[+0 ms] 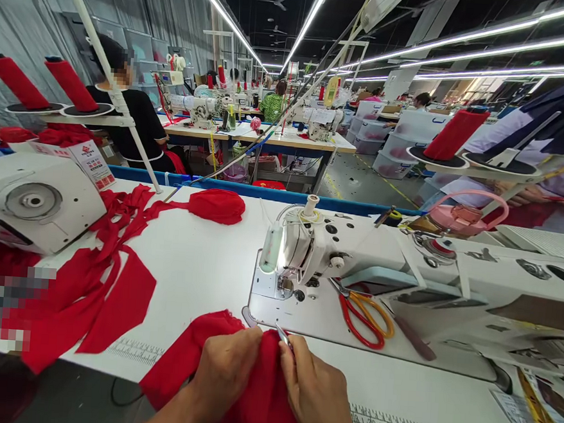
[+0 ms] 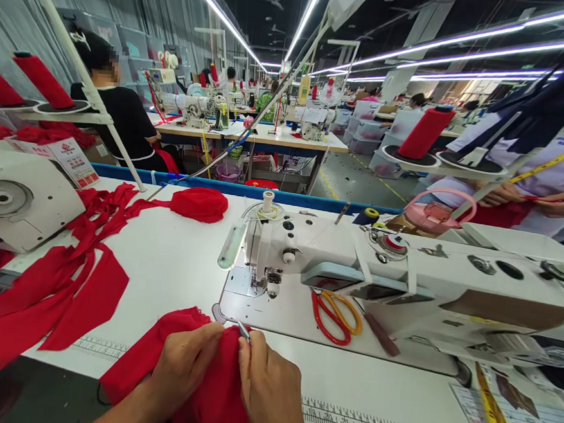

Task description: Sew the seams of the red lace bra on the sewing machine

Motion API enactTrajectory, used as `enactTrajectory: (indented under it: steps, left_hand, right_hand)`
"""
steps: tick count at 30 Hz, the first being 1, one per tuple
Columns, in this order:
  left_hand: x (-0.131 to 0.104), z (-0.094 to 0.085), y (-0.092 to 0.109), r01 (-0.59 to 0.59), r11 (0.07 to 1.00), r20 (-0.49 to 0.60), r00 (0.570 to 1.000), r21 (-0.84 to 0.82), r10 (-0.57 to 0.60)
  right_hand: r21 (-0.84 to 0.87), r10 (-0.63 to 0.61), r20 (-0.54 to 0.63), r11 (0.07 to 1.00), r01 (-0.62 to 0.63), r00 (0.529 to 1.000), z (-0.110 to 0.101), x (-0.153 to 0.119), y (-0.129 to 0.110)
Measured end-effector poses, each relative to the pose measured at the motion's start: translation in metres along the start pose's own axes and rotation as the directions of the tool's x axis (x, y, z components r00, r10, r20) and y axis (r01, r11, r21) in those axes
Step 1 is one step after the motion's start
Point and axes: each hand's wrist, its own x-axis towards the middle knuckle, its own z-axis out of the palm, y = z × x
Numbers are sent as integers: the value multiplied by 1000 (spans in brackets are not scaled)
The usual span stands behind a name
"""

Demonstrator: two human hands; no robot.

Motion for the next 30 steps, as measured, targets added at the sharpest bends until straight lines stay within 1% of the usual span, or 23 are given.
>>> enactTrajectory:
  steps: [2,4,6,8,10,12,13,15,16,17,19,22,24,26,27,28,30]
  left_hand:
    - [1,-1,0,80,995,51,996,-57,-77]
    - [3,-2,0,176,977,87,982,-121,-167]
    - [4,-3,0,243,955,90,969,-169,-230]
    - [4,-3,-1,263,946,68,965,-192,-254]
    - [3,-4,-2,238,949,43,971,-209,-234]
    - [3,-6,-4,167,956,25,986,-243,-165]
    - [2,-7,-5,123,957,15,992,-264,-124]
    - [2,-9,-7,63,953,-6,998,-296,-67]
    - [2,-10,-7,51,951,-14,998,-306,-59]
    - [2,-10,-7,51,948,-19,998,-315,-60]
    - [2,-12,-7,52,936,-12,998,-347,-59]
    - [3,-14,-7,31,922,20,999,-385,-25]
    - [2,-14,-7,17,934,23,1000,-358,-10]
    - [2,-13,-8,27,948,20,1000,-317,-22]
    - [1,-12,-8,60,950,24,998,-307,-55]
    - [1,-12,-8,116,944,32,993,-309,-111]
    - [1,-11,-9,254,911,53,967,-324,-251]
  right_hand:
    - [65,22,38,998,-24,999,-4,0,2]
    - [143,10,104,989,-24,995,-8,-3,2]
    - [216,-15,168,976,-22,986,-11,-6,1]
    - [289,6,218,955,-70,976,-13,-7,1]
    - [365,84,281,912,-188,956,-15,-2,0]
    - [439,143,376,843,-312,916,-16,9,1]
    - [471,148,433,804,-364,889,-16,17,2]
    - [526,114,533,732,-433,839,-17,32,3]
    - [540,89,571,708,-455,816,-17,39,3]
    - [543,68,598,698,-466,799,-17,44,4]
    - [528,45,622,714,-460,782,-16,51,3]
    - [505,35,611,753,-423,791,-14,52,1]
    - [505,23,589,770,-390,808,-11,49,0]
    - [498,21,561,790,-358,828,-7,46,-2]
    - [495,25,544,797,-345,839,-5,44,-2]
    - [495,31,528,801,-337,849,-3,42,-3]
    - [496,55,494,802,-333,868,-3,38,-4]
